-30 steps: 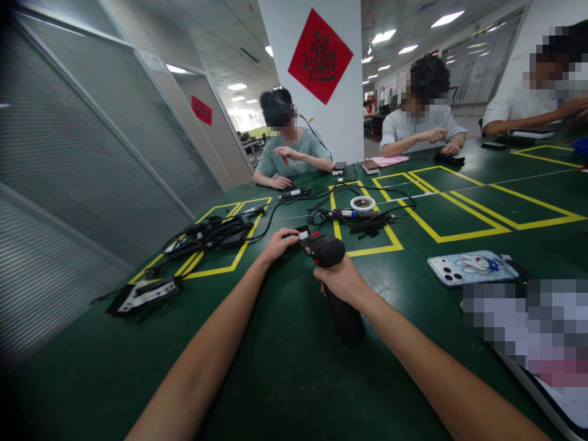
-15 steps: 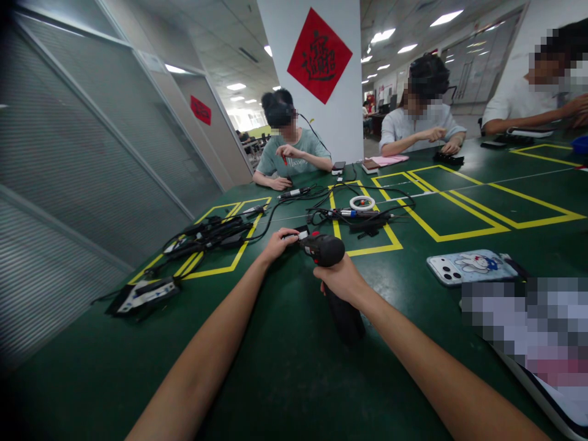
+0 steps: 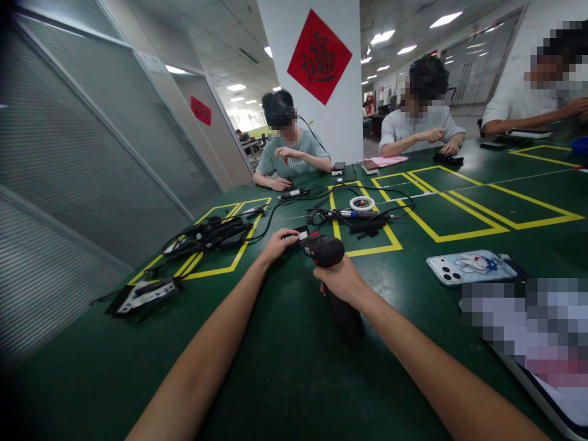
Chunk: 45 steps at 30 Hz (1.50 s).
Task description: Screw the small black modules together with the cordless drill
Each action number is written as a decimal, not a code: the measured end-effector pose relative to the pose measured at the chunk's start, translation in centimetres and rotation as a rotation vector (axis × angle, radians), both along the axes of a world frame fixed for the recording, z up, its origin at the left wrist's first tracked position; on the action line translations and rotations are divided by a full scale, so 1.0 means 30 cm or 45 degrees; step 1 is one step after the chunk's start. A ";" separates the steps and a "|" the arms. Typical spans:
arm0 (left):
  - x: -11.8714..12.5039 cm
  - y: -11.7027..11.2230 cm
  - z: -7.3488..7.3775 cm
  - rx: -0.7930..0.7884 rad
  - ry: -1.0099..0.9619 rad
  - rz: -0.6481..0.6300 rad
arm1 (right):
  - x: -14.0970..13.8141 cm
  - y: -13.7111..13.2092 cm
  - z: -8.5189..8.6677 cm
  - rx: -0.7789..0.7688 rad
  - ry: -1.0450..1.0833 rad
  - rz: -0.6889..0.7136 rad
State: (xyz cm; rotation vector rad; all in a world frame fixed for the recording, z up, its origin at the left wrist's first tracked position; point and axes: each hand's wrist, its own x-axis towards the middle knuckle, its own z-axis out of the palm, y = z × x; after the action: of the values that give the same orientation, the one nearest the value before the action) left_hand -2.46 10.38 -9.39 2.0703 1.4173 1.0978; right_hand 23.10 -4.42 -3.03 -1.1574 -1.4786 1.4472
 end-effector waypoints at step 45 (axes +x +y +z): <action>0.003 -0.009 0.011 -0.026 0.044 0.010 | 0.003 -0.003 0.001 -0.017 0.001 0.009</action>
State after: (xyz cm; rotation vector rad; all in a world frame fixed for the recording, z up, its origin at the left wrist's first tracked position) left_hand -2.38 10.12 -9.05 2.0809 1.4485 1.0509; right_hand 23.20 -4.52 -3.01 -1.1605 -1.4759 1.4639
